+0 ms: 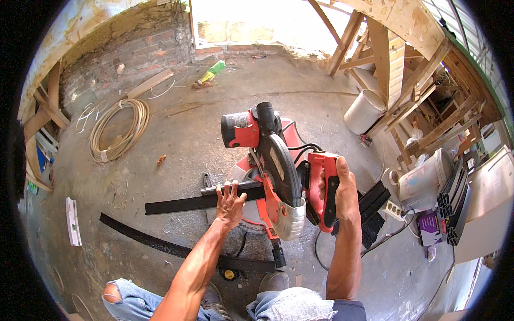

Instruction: The person measures a black piece of material using a tape measure and cuts it using a miter saw.

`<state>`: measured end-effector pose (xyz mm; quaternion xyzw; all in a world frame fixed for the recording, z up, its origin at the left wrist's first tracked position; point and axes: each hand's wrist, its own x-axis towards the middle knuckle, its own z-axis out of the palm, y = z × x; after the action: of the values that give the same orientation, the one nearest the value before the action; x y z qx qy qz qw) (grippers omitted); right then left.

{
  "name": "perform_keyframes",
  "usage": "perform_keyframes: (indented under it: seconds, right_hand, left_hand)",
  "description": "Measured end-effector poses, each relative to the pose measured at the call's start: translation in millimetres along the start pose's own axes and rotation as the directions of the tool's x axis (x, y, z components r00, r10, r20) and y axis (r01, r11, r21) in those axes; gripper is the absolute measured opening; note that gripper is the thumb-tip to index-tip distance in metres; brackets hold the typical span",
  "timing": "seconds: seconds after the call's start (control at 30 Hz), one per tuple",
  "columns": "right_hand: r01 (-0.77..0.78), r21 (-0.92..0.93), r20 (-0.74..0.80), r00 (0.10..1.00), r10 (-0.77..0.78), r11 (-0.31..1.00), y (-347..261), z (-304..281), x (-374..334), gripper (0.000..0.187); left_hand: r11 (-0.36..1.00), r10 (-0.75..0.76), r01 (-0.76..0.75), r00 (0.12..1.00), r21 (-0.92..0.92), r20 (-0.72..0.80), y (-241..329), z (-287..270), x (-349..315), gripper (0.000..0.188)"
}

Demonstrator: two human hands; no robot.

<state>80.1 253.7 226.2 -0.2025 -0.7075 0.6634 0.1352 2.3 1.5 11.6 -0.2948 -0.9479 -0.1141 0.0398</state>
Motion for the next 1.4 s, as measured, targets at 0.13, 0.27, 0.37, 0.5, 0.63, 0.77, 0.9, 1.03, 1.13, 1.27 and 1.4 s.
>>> perform_keyframes:
  seconds: [0.13, 0.27, 0.37, 0.5, 0.63, 0.77, 0.9, 1.03, 1.13, 1.27, 1.4]
  right_hand:
    - [-0.005, 0.002, -0.009, 1.000, 0.005, 1.000, 0, 1, -2, 0.073]
    - [0.019, 0.009, -0.010, 1.000, -0.019, 1.000, 5, 0, -1, 0.071]
    - [0.026, 0.007, -0.024, 0.999, -0.026, 1.000, 5, 0, -2, 0.071]
    - [0.018, -0.033, -0.044, 0.999, -0.019, 0.999, 2, 2, -5, 0.075]
    - [0.040, -0.035, -0.026, 0.999, -0.040, 0.999, 3, 3, -6, 0.074]
    - [0.045, -0.030, -0.044, 0.998, -0.047, 0.999, 5, 3, -6, 0.073]
    - [0.037, -0.023, -0.058, 0.998, -0.038, 0.999, 6, 4, -7, 0.074]
    - [0.041, -0.023, -0.040, 0.998, -0.042, 0.999, 8, 2, -6, 0.074]
    - [0.052, -0.011, -0.039, 0.998, -0.052, 0.999, 8, 3, -6, 0.074]
    - [0.044, -0.022, -0.044, 0.998, -0.045, 0.999, 10, 0, -6, 0.074]
    - [0.051, -0.019, -0.058, 0.997, -0.052, 0.999, 6, 5, -9, 0.075]
  left_hand:
    - [1.000, 0.000, 0.000, 1.000, 0.019, -0.004, -1, 1, -1, 0.025]
    - [0.999, -0.001, 0.001, 1.000, 0.032, -0.008, 0, 1, -1, 0.025]
    - [0.999, -0.003, 0.003, 1.000, 0.041, -0.004, 0, 1, 0, 0.026]
    - [0.999, -0.007, 0.007, 1.000, 0.038, 0.015, 0, 1, 0, 0.028]
    - [0.998, -0.014, 0.011, 0.998, 0.056, 0.053, 1, -3, 1, 0.029]
    - [0.999, -0.011, 0.010, 0.999, 0.044, 0.032, 1, -2, 1, 0.030]
    - [1.000, -0.014, 0.013, 0.999, 0.029, 0.040, 1, -2, 0, 0.030]
    - [0.995, 0.014, -0.011, 0.999, 0.100, -0.032, -2, 5, 1, 0.030]
    - [0.999, -0.010, 0.009, 1.000, 0.031, 0.026, -1, 2, 1, 0.031]
    - [0.999, -0.009, 0.007, 0.999, 0.049, 0.047, 1, 0, 2, 0.031]
    - [0.999, -0.006, 0.005, 0.999, 0.042, 0.031, 1, -1, 1, 0.031]
